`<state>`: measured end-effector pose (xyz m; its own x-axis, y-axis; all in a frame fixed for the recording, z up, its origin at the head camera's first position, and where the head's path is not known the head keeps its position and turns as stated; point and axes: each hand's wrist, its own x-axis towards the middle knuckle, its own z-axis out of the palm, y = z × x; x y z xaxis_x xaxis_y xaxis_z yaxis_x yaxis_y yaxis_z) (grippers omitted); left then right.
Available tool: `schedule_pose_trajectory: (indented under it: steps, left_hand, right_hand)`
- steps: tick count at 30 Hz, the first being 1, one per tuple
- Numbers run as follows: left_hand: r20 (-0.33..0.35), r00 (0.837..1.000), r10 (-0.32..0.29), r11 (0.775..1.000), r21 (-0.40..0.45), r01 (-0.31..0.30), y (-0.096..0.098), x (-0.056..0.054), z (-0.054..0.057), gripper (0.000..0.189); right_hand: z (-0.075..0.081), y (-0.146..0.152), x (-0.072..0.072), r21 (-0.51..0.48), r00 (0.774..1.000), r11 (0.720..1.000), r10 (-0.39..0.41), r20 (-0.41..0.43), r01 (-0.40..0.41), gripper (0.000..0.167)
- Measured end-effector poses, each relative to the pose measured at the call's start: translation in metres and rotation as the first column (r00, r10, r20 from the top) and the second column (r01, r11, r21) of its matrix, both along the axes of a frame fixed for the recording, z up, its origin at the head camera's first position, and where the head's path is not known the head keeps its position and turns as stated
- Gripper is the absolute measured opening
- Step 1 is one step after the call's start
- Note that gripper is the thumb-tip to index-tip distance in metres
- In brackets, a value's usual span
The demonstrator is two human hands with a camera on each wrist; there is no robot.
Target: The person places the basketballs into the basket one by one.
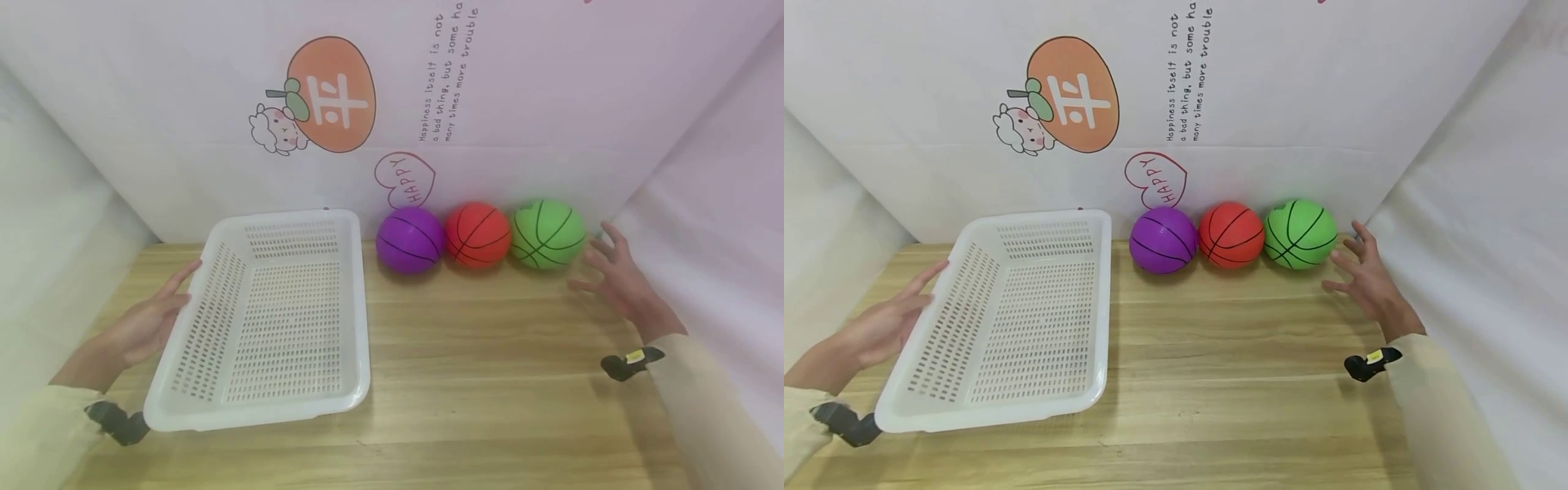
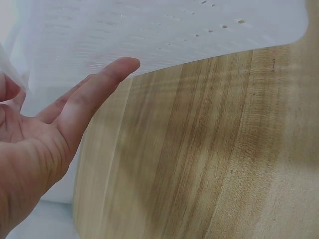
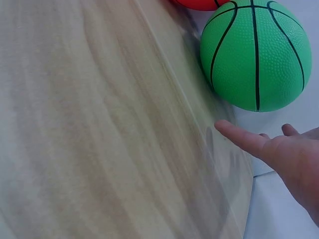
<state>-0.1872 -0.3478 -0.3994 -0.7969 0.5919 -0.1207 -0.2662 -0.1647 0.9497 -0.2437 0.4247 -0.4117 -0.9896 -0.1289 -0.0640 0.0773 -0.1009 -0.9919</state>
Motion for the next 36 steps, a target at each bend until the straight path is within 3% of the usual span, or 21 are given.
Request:
schedule_pose_trajectory:
  steps: [5,13,19,26,30,36]
  left_hand:
    - [0.004,1.0,0.004,1.0,-0.013,-0.004,-0.001,0.0,0.0,0.064]
    - [-0.006,1.0,0.008,0.999,-0.031,-0.009,-0.001,-0.001,0.0,0.064]
    - [0.004,1.0,-0.004,1.0,-0.022,0.004,-0.002,-0.002,0.0,0.065]
    - [0.013,1.0,-0.024,0.999,0.035,0.023,-0.001,-0.003,-0.004,0.065]
    - [0.015,1.0,-0.026,0.998,0.052,0.025,0.001,-0.003,-0.004,0.065]
    - [0.0,1.0,-0.006,1.0,0.007,0.006,-0.001,-0.003,-0.003,0.064]
  right_hand:
    - [0.001,-0.002,-0.011,0.023,1.0,0.999,-0.027,0.002,0.027,0.084]
    - [0.003,-0.016,-0.02,0.093,1.0,0.996,0.016,0.024,-0.018,0.088]
    - [0.002,-0.024,-0.025,0.107,0.999,0.994,-0.023,0.049,0.017,0.095]
    - [0.002,-0.033,-0.034,0.23,0.997,0.972,-0.067,0.05,0.053,0.099]
    - [0.001,-0.036,-0.038,0.203,0.993,0.976,-0.089,0.071,0.073,0.103]
    - [-0.001,-0.042,-0.047,0.216,0.99,0.97,-0.128,0.061,0.112,0.105]
